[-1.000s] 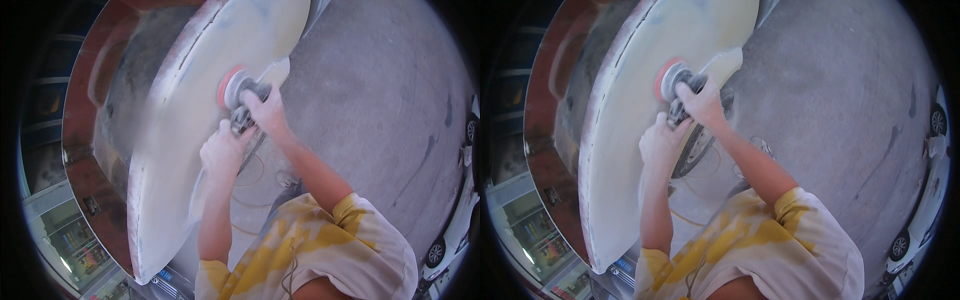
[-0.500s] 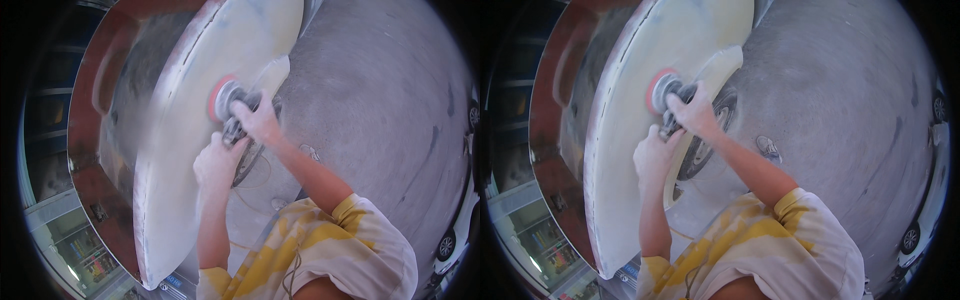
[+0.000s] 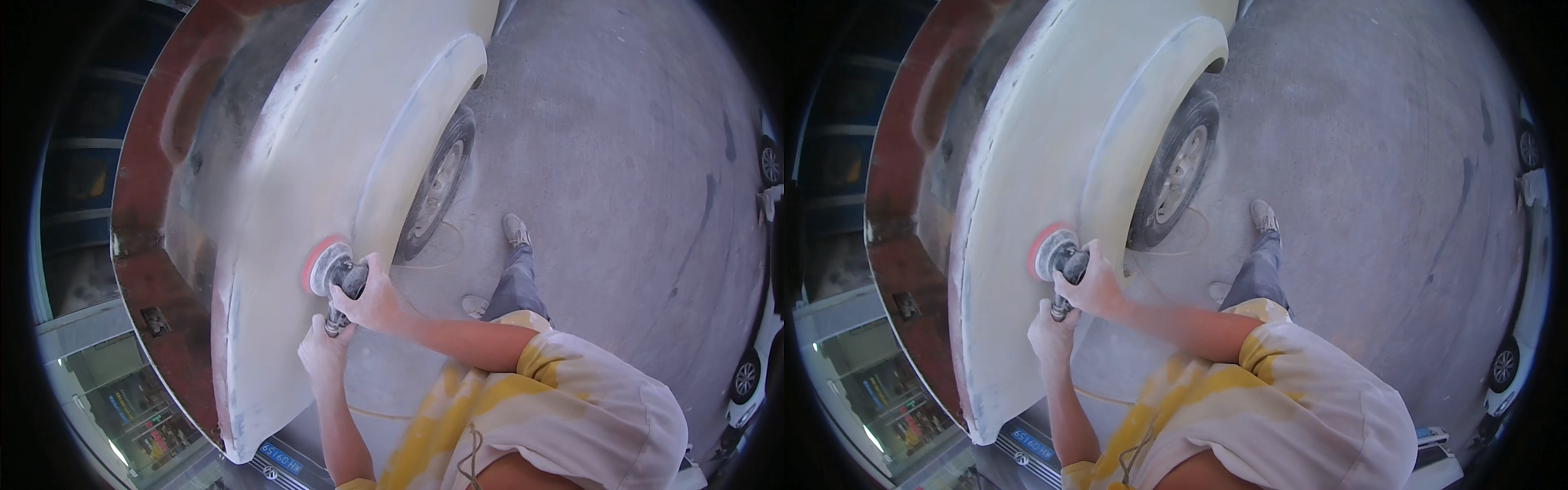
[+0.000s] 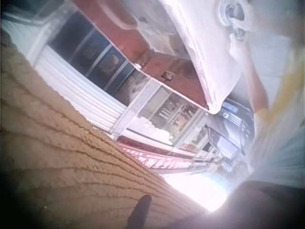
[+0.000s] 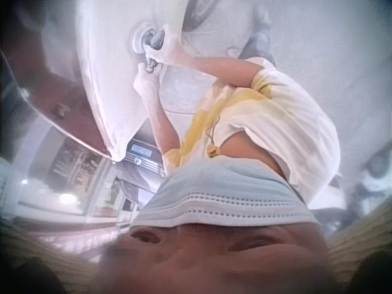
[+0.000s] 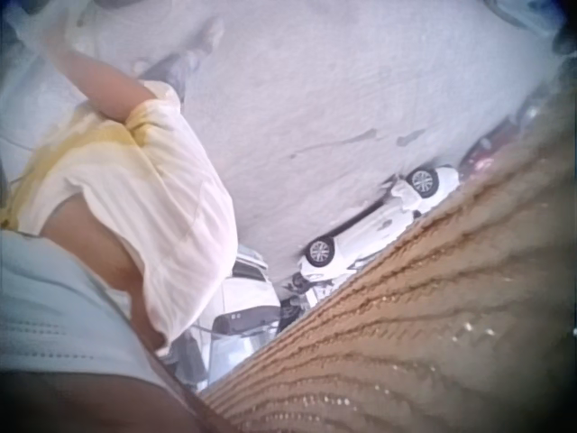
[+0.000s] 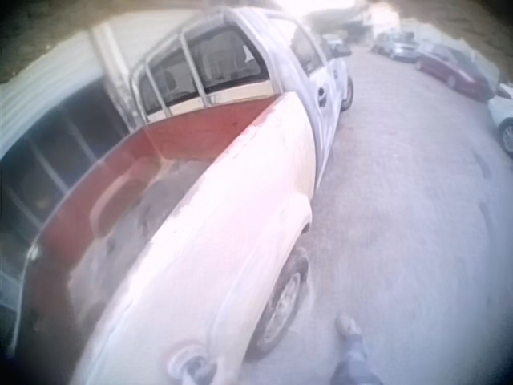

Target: The person uses a handheld orbital sander to smooth a white car fender. They move the sander across the curved surface, occasionally pausing to wipe the area with their gloved hand to check the finish.

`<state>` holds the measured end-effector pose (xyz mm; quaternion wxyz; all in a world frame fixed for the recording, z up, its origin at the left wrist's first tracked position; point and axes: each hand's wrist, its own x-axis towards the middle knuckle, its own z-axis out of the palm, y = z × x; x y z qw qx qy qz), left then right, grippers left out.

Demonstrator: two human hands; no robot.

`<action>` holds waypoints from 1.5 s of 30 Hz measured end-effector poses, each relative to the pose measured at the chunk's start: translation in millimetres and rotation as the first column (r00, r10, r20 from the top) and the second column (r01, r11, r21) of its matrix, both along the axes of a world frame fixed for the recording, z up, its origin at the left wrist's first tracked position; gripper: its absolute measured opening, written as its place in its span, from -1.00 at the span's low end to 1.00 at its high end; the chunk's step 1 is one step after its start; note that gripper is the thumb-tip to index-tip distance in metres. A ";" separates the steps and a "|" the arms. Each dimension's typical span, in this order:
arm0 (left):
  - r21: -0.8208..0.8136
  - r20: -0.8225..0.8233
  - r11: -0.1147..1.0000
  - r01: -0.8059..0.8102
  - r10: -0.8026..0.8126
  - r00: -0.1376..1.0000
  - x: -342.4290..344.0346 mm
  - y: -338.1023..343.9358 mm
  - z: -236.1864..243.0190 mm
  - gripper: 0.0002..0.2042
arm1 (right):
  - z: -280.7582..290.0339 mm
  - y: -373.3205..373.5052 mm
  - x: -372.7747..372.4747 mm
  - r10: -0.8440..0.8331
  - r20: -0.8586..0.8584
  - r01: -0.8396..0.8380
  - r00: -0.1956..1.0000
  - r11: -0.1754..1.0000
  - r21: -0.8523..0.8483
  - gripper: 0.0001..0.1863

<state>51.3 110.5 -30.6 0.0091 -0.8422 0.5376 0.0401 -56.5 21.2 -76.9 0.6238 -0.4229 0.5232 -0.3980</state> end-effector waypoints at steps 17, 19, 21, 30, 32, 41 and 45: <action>-0.026 -0.179 0.998 -0.053 0.047 0.983 -17.1 -45.2 2.4 -0.48 | 8.1 -43.3 -17.4 -0.041 -0.064 0.030 0.997 0.984 -0.178 -0.38; -0.075 -0.227 0.993 -0.089 0.070 0.971 -11.0 -18.2 -5.1 -0.50 | 4.6 -19.1 -9.0 0.028 -0.087 -0.044 0.996 0.981 -0.187 -0.37; -0.061 -0.283 0.989 -0.138 0.115 0.952 -10.8 -10.6 -9.6 -0.51 | 4.5 -13.8 -7.9 0.091 -0.119 -0.112 0.989 0.977 -0.180 -0.37; -0.087 -0.233 0.996 0.033 -0.052 0.971 -86.8 -183.3 16.7 -0.45 | 22.8 -185.1 -86.1 -0.143 -0.119 0.102 0.983 0.949 -0.299 -0.45; -0.145 -0.226 0.986 0.083 -0.115 0.967 -103.5 -214.3 26.0 -0.43 | 30.3 -216.3 -101.0 -0.190 -0.043 0.164 0.981 0.925 -0.343 -0.45; -0.183 -0.458 0.975 -0.127 0.030 0.889 -55.9 -127.1 13.8 -0.52 | 54.8 -135.7 -58.8 0.013 -0.247 -0.097 0.969 0.939 -0.331 -0.32; -0.457 -0.590 0.841 -0.289 -0.044 0.806 -21.9 -35.7 -22.8 -0.48 | 66.7 -55.0 -19.4 0.171 -0.354 -0.331 0.919 0.824 -0.460 -0.32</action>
